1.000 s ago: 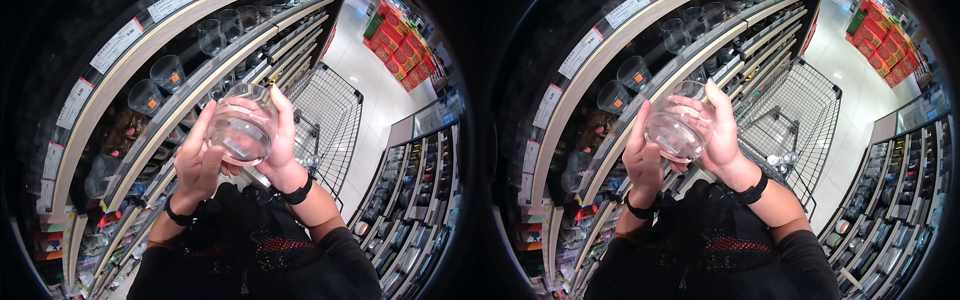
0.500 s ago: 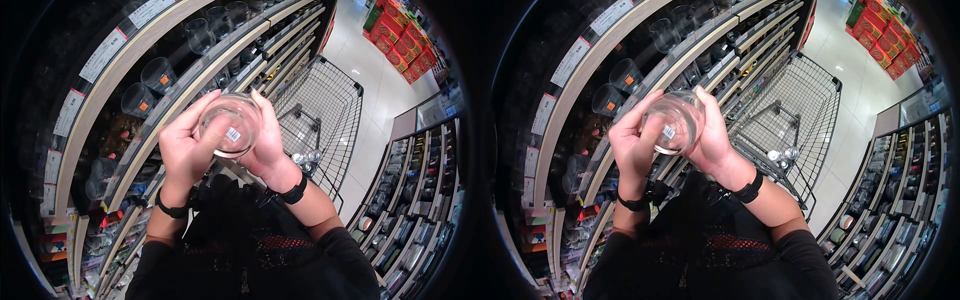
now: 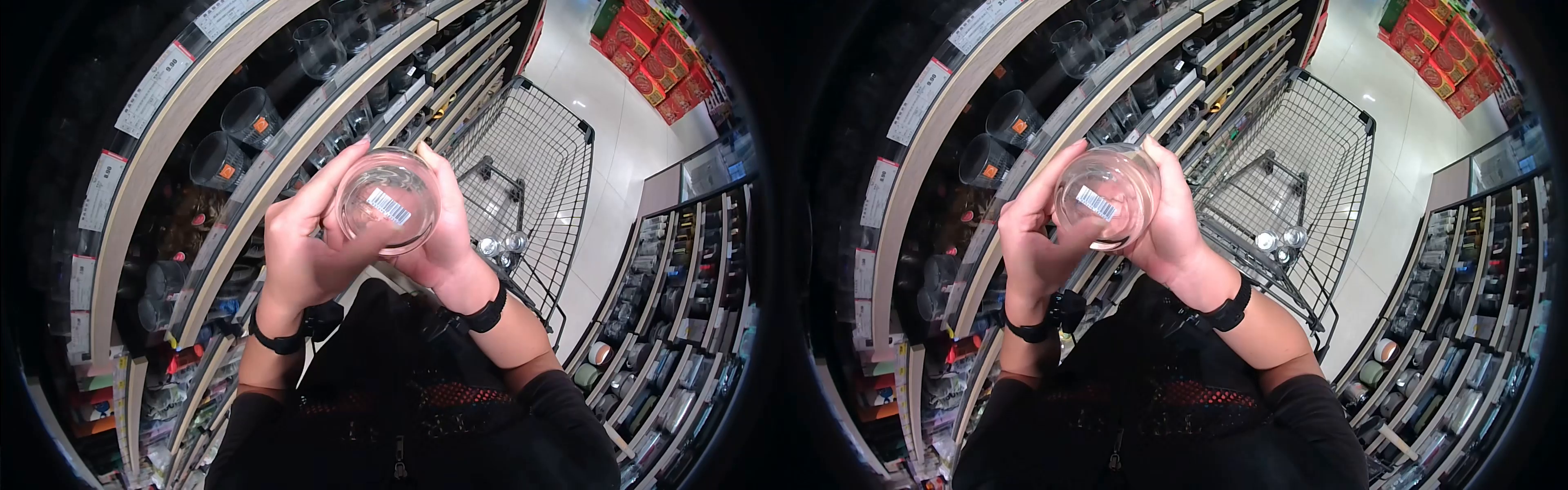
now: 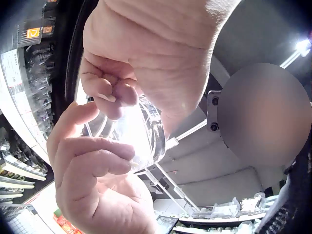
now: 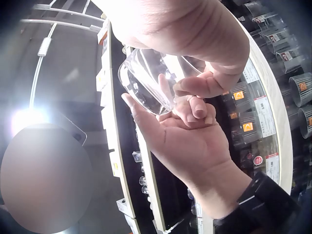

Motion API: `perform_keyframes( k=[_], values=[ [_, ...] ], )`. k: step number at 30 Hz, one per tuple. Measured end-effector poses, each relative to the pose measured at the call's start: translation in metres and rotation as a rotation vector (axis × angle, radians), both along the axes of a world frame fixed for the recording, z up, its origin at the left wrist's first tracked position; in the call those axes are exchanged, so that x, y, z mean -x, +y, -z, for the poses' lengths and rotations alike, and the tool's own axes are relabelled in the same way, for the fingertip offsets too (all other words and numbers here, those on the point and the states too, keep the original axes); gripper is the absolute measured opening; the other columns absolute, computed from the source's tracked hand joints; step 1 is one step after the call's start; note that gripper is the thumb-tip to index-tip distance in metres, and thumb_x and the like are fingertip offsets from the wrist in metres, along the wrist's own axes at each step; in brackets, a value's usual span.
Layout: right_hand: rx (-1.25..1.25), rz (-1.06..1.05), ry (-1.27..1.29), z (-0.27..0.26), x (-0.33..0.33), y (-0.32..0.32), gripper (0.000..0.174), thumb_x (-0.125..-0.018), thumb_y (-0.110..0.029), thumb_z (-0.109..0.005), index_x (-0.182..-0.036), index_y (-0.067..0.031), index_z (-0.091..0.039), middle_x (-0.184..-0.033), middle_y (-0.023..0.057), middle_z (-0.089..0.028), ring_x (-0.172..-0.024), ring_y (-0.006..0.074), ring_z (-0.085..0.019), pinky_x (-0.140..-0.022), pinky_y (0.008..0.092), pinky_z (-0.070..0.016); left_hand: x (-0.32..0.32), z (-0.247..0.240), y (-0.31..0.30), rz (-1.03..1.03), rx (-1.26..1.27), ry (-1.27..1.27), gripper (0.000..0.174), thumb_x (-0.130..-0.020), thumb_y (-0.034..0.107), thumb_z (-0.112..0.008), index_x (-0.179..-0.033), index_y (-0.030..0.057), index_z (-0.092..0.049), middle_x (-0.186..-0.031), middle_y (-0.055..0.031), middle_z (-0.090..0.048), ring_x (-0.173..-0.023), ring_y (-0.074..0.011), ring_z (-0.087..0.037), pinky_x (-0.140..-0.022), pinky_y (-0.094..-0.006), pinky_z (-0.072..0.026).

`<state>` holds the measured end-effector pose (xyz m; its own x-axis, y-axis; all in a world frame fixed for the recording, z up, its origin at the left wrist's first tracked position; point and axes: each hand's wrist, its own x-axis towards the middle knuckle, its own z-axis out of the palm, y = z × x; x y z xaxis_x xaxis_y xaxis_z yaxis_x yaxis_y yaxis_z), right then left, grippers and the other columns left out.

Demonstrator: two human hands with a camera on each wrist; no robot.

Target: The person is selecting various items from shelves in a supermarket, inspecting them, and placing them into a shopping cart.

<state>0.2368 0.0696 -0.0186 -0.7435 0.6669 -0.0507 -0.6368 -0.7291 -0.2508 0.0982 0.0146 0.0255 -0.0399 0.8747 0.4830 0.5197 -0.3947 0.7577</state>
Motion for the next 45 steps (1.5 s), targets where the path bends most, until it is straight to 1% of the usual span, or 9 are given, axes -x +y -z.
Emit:
perform_keyframes(
  k=[8, 10, 16, 19, 28, 36, 37, 40, 45],
  values=[
    [0.114, -0.042, -0.141, 0.001, 0.004, -0.013, 0.059, -0.1, -0.058, -0.039, -0.124, -0.0083, -0.06, -0.116, 0.0137, -0.066, -0.103, 0.0284, -0.066, -0.09, 0.0432, -0.0554, -0.009, -0.016, -0.007, -0.168, 0.045, 0.206, 0.069, -0.059, 0.023, -0.095, -0.113, -0.0061, -0.065, -0.092, -0.0127, -0.075, -0.085, -0.0147, -0.072, -0.076, -0.0282, -0.0575],
    [0.083, -0.038, -0.281, -0.001, 0.007, -0.013, 0.071, -0.099, -0.065, -0.023, -0.127, -0.0104, -0.059, -0.116, 0.0096, -0.068, -0.102, 0.0222, -0.068, -0.079, 0.0383, -0.0574, -0.008, -0.018, -0.005, -0.189, 0.066, 0.224, 0.066, -0.058, 0.025, -0.096, -0.108, -0.0056, -0.066, -0.087, -0.0118, -0.075, -0.081, -0.0143, -0.073, -0.073, -0.0275, -0.0574],
    [0.083, -0.042, -0.267, 0.009, 0.011, -0.012, 0.072, -0.099, -0.067, -0.023, -0.126, -0.0099, -0.059, -0.113, 0.0078, -0.069, -0.096, 0.02, -0.069, -0.074, 0.0356, -0.058, 0.0, -0.01, 0.004, -0.226, 0.29, 0.15, 0.046, -0.071, 0.026, -0.09, -0.095, -0.005, -0.066, -0.079, -0.0101, -0.073, -0.07, -0.0091, -0.068, -0.063, -0.0234, -0.0526],
    [0.01, -0.029, -0.347, 0.02, 0.016, -0.012, 0.072, -0.099, -0.067, -0.023, -0.124, -0.0102, -0.06, -0.111, 0.0061, -0.069, -0.095, 0.017, -0.07, -0.071, 0.0339, -0.0583, 0.008, 0.0, 0.003, -0.275, 0.262, 0.074, 0.042, -0.079, 0.041, -0.081, -0.088, 0.002, -0.069, -0.062, -0.0136, -0.068, -0.055, -0.0228, -0.07, -0.052, -0.0309, -0.052],
    [0.035, -0.087, -0.339, 0.002, 0.019, -0.018, 0.073, -0.098, -0.066, -0.024, -0.123, -0.0084, -0.061, -0.111, 0.0096, -0.069, -0.094, 0.0235, -0.07, -0.071, 0.0356, -0.0593, 0.026, 0.0, -0.02, -0.063, 0.3, -0.335, 0.029, -0.1, 0.019, -0.056, -0.116, -0.0009, -0.069, -0.089, -0.0105, -0.074, -0.076, -0.0118, -0.066, -0.07, -0.0263, -0.0515],
    [0.041, -0.141, -0.233, -0.005, 0.005, -0.017, 0.074, -0.098, -0.065, -0.025, -0.11, -0.0039, -0.065, -0.094, 0.0105, -0.07, -0.078, 0.0187, -0.069, -0.053, 0.0274, -0.0539, 0.029, 0.011, -0.027, 0.188, 0.044, -0.061, 0.062, -0.079, 0.001, -0.078, -0.137, -0.003, -0.056, -0.118, -0.0171, -0.07, -0.108, -0.0199, -0.068, -0.094, -0.0312, -0.0516],
    [-0.09, -0.272, 0.162, 0.015, 0.008, -0.007, 0.079, -0.099, -0.064, -0.018, -0.126, -0.0019, -0.059, -0.113, 0.0162, -0.068, -0.103, 0.0275, -0.068, -0.079, 0.0396, -0.06, 0.03, 0.013, -0.028, 0.169, 0.048, -0.016, 0.073, -0.07, 0.004, -0.085, -0.137, -0.0023, -0.056, -0.118, -0.0171, -0.07, -0.108, -0.0203, -0.069, -0.093, -0.0317, -0.0528],
    [-0.145, -0.199, 0.11, 0.028, 0.01, -0.01, 0.081, -0.1, -0.064, -0.016, -0.125, 0.0, -0.059, -0.112, 0.0173, -0.068, -0.103, 0.028, -0.068, -0.083, 0.0412, -0.0593, 0.027, 0.004, -0.034, 0.089, 0.176, 0.093, 0.085, -0.062, 0.01, -0.094, -0.137, -0.0034, -0.056, -0.1, -0.0051, -0.072, -0.081, -0.0099, -0.065, -0.083, -0.0237, -0.0514],
    [0.035, -0.063, -0.158, 0.014, 0.01, -0.02, 0.072, -0.101, -0.06, -0.026, -0.123, -0.0005, -0.06, -0.114, 0.0162, -0.068, -0.104, 0.0287, -0.068, -0.091, 0.0422, -0.0564, 0.002, 0.002, -0.024, -0.073, -0.015, 0.182, 0.083, -0.053, 0.022, -0.098, -0.124, -0.0021, -0.062, -0.096, -0.0091, -0.074, -0.087, -0.0154, -0.072, -0.08, -0.0273, -0.0552]
  ],
)
